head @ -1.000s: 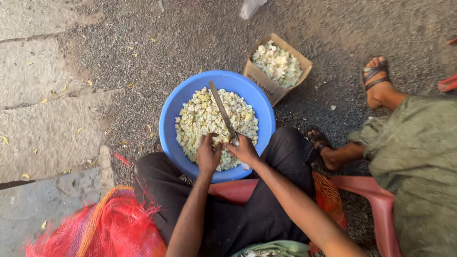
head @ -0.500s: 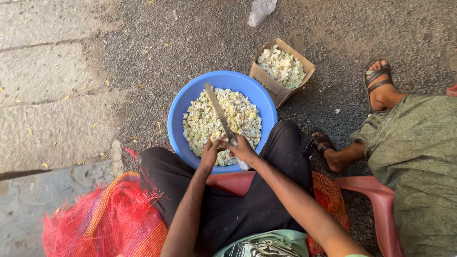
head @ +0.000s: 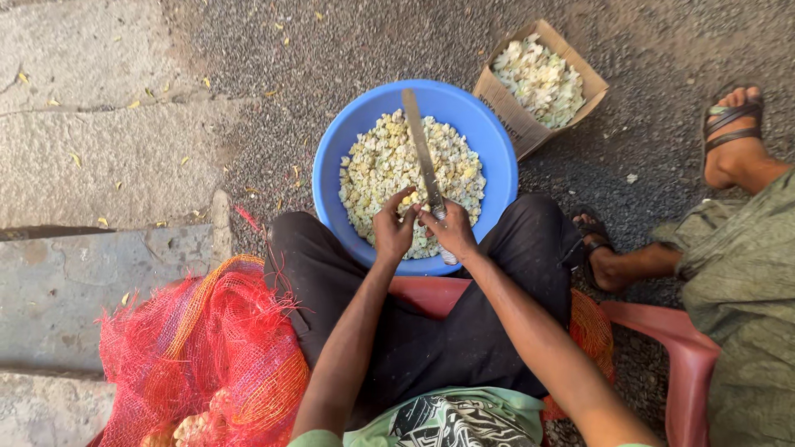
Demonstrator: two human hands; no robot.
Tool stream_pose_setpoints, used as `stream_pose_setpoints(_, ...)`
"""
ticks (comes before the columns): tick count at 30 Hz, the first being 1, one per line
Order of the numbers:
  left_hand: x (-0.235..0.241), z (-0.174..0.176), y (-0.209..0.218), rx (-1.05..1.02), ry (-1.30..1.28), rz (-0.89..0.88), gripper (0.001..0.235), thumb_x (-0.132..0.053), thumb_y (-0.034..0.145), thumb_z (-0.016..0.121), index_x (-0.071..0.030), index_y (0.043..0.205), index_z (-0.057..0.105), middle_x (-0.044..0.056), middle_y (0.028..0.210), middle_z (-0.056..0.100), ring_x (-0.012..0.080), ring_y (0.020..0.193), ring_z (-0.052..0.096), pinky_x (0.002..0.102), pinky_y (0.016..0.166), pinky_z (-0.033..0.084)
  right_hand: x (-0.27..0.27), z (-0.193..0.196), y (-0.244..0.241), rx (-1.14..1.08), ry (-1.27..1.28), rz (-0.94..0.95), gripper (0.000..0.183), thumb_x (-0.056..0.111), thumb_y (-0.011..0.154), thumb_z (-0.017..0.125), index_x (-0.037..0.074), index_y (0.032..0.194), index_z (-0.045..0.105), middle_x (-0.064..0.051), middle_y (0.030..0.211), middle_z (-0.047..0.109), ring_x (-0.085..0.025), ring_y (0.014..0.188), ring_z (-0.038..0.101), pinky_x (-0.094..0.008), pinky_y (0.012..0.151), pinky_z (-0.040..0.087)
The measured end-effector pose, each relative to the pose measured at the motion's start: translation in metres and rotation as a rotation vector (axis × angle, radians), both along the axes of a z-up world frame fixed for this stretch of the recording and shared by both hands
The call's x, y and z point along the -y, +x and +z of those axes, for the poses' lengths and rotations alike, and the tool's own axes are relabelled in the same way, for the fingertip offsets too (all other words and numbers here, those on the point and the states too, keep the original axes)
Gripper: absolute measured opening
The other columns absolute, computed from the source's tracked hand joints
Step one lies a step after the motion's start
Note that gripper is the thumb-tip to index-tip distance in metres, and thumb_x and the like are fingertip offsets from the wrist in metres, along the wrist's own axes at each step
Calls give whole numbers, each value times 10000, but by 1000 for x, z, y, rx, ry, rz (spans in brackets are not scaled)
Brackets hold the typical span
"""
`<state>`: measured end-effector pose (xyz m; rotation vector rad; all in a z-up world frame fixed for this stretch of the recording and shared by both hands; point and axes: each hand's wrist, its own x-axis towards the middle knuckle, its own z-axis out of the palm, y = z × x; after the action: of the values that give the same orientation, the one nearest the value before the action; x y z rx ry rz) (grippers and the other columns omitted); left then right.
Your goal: The person sits cross-legged on a chair and uses a knife to cut cauliflower florets into smaller pieces, placing them into a blue basin. They repeatedly pick up florets from a red mesh bag and cut them over the basin.
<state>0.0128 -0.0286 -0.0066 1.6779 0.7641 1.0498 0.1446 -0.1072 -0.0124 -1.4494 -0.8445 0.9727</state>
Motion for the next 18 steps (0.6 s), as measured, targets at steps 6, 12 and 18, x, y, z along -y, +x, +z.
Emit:
stream_pose_setpoints(6,-6,3,2,-241,-366,73,345,-150,932,753,-63,1262,708,67,774,656,78,553,407,306,482,340,-2,3,3,49,-51,18,196,134,971,722,-36,1064,697,-70,843,735,-114,716,705,-271,549,569)
stream_pose_setpoints(12,-14,-17,0,-111,-374,19,290,-106,954,760,-34,1228,699,117,984,748,114,869,638,239,732,512,-2,12,-2,-109,-59,8,271,176,959,713,-11,1155,707,-44,924,756,-90,744,723,-249,539,548)
stream_pose_setpoints(18,-38,-45,-6,340,-963,39,367,-23,998,625,-55,1362,595,181,1311,688,227,1184,676,351,977,528,0,6,8,-8,-295,-114,346,358,983,672,58,1153,696,-41,678,609,-97,528,562,-256,468,478)
